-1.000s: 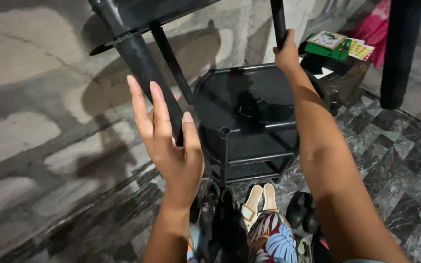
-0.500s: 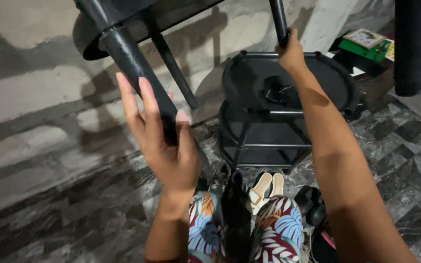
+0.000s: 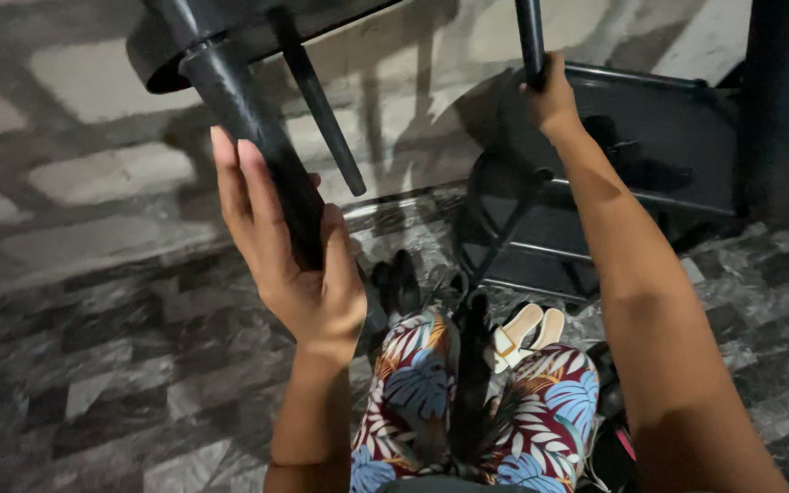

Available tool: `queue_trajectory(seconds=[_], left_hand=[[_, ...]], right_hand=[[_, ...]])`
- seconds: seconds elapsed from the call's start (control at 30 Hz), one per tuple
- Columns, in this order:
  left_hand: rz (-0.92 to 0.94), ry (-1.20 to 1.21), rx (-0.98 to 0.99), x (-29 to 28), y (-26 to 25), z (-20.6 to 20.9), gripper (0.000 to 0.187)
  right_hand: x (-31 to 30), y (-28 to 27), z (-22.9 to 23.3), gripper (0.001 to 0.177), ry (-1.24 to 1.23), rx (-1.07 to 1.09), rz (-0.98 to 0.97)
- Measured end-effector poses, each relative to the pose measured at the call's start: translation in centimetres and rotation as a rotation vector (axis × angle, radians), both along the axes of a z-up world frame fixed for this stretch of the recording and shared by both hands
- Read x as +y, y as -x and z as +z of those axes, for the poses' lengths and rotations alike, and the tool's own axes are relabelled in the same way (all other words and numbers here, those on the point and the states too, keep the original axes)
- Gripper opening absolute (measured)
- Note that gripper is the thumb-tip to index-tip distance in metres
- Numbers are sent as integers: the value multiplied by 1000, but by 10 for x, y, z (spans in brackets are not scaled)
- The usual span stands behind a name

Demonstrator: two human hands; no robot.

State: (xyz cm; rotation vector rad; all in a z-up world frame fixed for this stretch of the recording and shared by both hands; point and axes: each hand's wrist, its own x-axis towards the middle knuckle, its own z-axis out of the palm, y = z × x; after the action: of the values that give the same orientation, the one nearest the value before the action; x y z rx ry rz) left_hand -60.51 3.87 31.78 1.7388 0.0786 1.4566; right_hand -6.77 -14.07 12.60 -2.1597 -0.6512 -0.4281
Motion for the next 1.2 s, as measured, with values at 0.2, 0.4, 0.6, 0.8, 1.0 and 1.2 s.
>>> queue_trajectory(seconds=[0.2, 0.4, 0.6, 0.8, 1.0, 1.2], left_hand=[[131, -45, 35, 14, 23, -5, 66], [99, 76, 67, 26, 41, -9, 69], [202, 65, 144, 34, 50, -18, 78], [15, 230, 30, 43, 62, -48, 76], [112, 2, 10, 52, 81, -72, 78], [221, 60, 98, 63, 100, -96, 83]], right_hand=[[46, 16, -20, 53, 2, -28, 92], [71, 30, -42, 53, 21, 6, 134], [101, 42, -74, 55, 51, 50, 133], [123, 69, -87, 56, -86, 126, 272], [135, 111, -72, 65, -353, 320, 429], [62, 171, -38, 51, -783, 849, 448]])
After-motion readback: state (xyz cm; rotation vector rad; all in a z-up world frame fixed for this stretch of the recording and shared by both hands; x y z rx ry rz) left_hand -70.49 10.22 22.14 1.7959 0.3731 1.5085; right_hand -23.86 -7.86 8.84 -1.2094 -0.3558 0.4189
